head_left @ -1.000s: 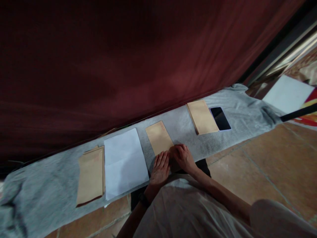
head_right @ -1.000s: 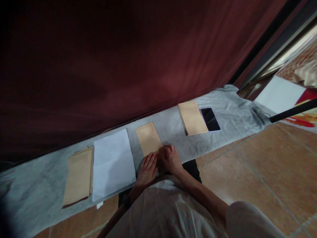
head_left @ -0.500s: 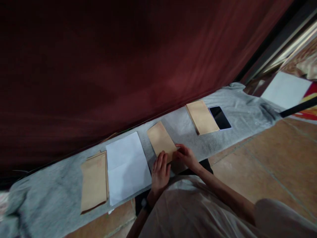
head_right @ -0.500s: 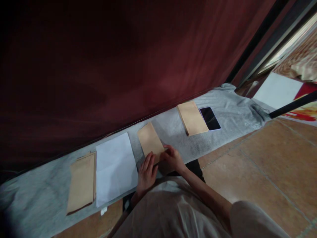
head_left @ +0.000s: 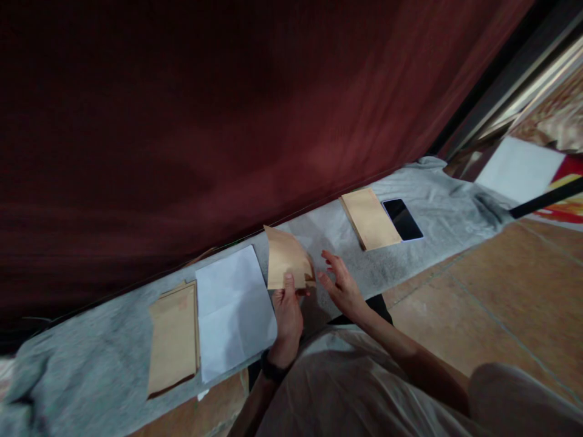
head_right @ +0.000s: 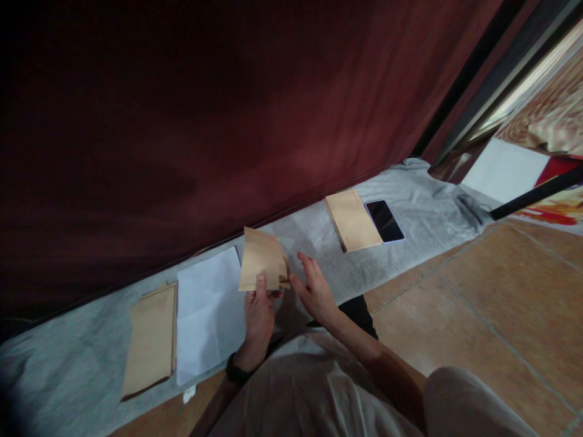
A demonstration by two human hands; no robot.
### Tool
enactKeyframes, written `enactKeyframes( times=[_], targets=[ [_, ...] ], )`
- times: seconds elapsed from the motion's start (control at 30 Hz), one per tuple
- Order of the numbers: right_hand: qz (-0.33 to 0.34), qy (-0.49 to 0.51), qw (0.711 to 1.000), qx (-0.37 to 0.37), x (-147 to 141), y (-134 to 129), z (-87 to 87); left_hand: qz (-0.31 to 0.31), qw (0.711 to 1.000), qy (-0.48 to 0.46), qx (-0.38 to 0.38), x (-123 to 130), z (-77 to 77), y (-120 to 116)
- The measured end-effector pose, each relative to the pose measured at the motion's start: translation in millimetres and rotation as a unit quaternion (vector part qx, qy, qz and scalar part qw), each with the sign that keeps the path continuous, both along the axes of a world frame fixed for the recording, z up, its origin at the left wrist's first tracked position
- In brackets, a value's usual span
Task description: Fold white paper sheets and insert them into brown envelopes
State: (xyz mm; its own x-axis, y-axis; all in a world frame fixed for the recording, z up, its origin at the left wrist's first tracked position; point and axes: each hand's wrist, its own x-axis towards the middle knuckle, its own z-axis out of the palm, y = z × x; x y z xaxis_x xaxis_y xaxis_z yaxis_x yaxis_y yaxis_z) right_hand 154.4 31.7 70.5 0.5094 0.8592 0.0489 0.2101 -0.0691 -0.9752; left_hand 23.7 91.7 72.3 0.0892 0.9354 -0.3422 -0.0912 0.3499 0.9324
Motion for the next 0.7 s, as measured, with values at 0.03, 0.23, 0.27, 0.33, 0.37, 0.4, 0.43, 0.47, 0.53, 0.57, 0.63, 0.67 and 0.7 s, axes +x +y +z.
enactKeyframes(
  times=[0.03, 0.23, 0.27, 0.33, 0.37, 0.4, 0.43, 0.47, 0.53, 0.57, 0.63, 0.67, 0.7],
  targets=[
    [-0.01, 0.031, 0.999, -0.03, 1, -2, -10.1, 0.013, 0.999, -0.042, -0.029, 1, -2.1, -4],
    [0.087, 0.276, 0.951, -0.106, -4, -12, -35.9, -0.052, 0.992, -0.101, -0.056, 7, -6.2, -37],
    [0.083, 0.278, 0.952, -0.094, -5, -12, -35.0, -0.064, 0.992, -0.098, -0.049, 8, -4.7, -39],
    [0.071, 0.259, 0.96, -0.074, -6, -11, -32.6, -0.076, 0.989, -0.115, -0.052, 9, -2.1, -39],
    [0.07, 0.241, 0.965, -0.073, -5, -11, -32.0, -0.08, 0.986, -0.133, -0.068, 9, -1.9, -37],
    [0.072, 0.218, 0.97, -0.079, -2, -10, -31.9, -0.083, 0.981, -0.152, -0.092, 8, -3.2, -34],
    [0.073, 0.192, 0.975, -0.088, 1, -9, -32.5, -0.082, 0.975, -0.167, -0.119, 6, -6.0, -31],
    [0.073, 0.163, 0.979, -0.1, 5, -8, -33.9, -0.076, 0.971, -0.173, -0.144, 3, -10.5, -29],
    [0.067, 0.096, 0.985, -0.128, 14, -7, -38.6, -0.043, 0.971, -0.157, -0.173, -5, -23.2, -25],
    [0.064, 0.059, 0.986, -0.141, 19, -7, -41.9, -0.029, 0.975, -0.137, -0.172, -9, -30.2, -24],
    [0.06, -0.014, 0.985, -0.161, 27, -9, -49.6, -0.03, 0.983, -0.089, -0.157, -17, -42.8, -23],
    [0.063, -0.047, 0.982, -0.17, 30, -10, -53.7, -0.04, 0.986, -0.068, -0.149, -20, -47.4, -23],
    [0.067, -0.077, 0.979, -0.176, 32, -11, -57.6, -0.054, 0.987, -0.049, -0.142, -22, -50.8, -23]
  ],
)
